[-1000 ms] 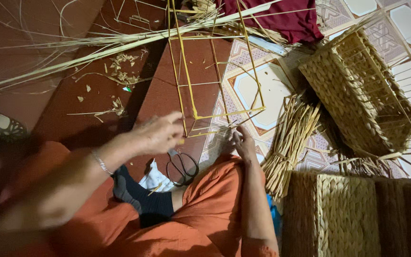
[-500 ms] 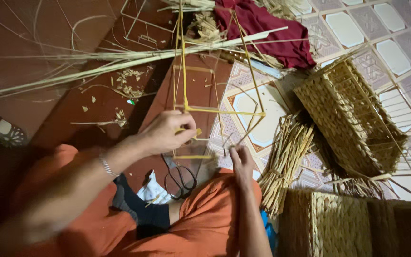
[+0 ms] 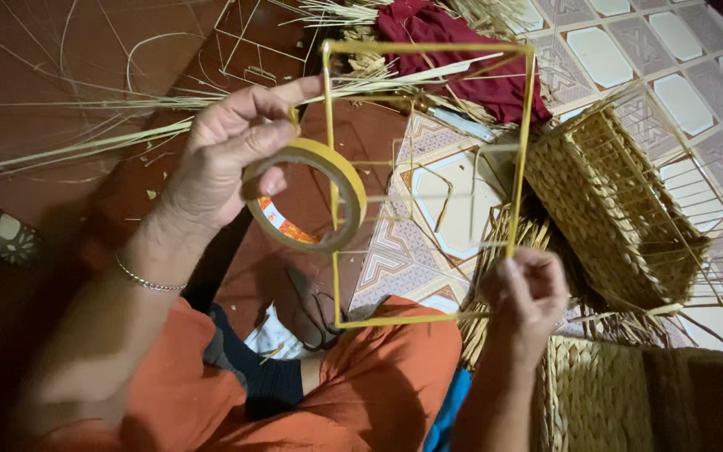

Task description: The person sits on the floor and weaves thin dried plant strips into a rectangular basket frame. They repeatedly thread strips through the frame, secure joints with tape, and trim excess material with scissors.

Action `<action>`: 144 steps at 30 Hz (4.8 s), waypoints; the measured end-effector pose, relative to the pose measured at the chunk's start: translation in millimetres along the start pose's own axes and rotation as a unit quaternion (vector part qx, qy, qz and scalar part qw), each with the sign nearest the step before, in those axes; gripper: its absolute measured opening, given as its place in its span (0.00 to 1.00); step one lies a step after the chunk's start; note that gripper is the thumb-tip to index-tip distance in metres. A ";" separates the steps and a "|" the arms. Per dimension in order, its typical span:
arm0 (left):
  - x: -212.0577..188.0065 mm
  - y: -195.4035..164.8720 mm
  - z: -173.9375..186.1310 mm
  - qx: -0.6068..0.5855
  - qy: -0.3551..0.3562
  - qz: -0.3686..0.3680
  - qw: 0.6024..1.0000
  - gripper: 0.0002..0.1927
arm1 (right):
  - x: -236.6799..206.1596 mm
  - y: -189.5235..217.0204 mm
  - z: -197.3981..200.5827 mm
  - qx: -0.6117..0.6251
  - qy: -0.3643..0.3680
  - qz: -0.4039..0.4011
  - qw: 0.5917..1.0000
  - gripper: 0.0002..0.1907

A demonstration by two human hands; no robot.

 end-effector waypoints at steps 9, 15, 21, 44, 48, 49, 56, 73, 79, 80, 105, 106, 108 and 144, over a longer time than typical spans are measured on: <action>-2.6 18.5 39.8 0.045 -0.046 0.032 0.997 0.02 | 95.8 56.0 -27.8 -0.504 0.012 0.244 0.828 0.07; 2.0 37.2 65.7 0.113 -0.094 0.064 0.987 0.01 | 166.9 45.6 -38.6 -0.583 0.025 0.131 0.801 0.10; -2.2 57.8 66.9 0.199 -0.064 0.107 0.972 0.04 | 172.6 48.5 -25.7 -0.518 0.036 0.058 0.853 0.04; -38.8 77.6 -79.3 0.495 0.152 -0.090 0.851 0.03 | -20.4 49.2 -137.2 -0.356 0.219 0.162 0.894 0.12; -44.7 76.7 -89.5 0.524 0.172 -0.080 0.831 0.02 | -20.5 47.1 -147.1 -0.352 0.213 0.139 0.901 0.08; -45.6 72.7 -91.3 0.522 0.169 -0.100 0.830 0.03 | -21.9 46.3 -148.4 -0.351 0.216 0.146 0.900 0.06; -42.1 70.3 -86.7 0.505 0.162 -0.075 0.845 0.16 | -25.4 52.6 -150.0 -0.352 0.207 0.219 0.886 0.04; 6.3 33.0 -27.4 0.267 0.212 0.112 0.933 0.15 | 85.5 55.3 -124.4 -0.260 0.181 0.058 0.947 0.11; 69.9 34.2 -17.2 0.411 0.150 0.157 0.885 0.10 | 134.5 59.8 -118.0 -0.290 0.122 0.022 0.949 0.05; 81.7 33.3 -16.7 0.410 0.130 0.153 0.890 0.10 | 143.1 58.7 -116.4 -0.299 0.113 0.012 0.948 0.05; 187.9 82.2 -34.9 0.790 0.077 0.082 0.602 0.21 | 236.9 31.6 -85.0 -0.617 0.014 0.035 0.786 0.08; 187.3 87.2 -30.2 0.780 0.075 0.118 0.610 0.19 | 239.5 30.0 -84.2 -0.620 0.012 0.027 0.784 0.09; 184.9 94.7 -21.5 0.757 0.071 0.187 0.622 0.16 | 244.8 25.7 -81.7 -0.614 0.011 0.001 0.789 0.10; 173.7 117.6 -68.3 0.826 0.213 0.023 0.522 0.09 | 225.0 21.2 -118.9 -0.710 0.179 0.168 0.660 0.13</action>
Point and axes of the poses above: each hand's wrist, its own x-axis towards the middle knuckle, its own z-axis out of the back of the hand, y = z × x, the point moved 9 cm from there along x, towards the middle knuckle, and after that the axes turned 5 degrees about -z, right-handed, at the moved point
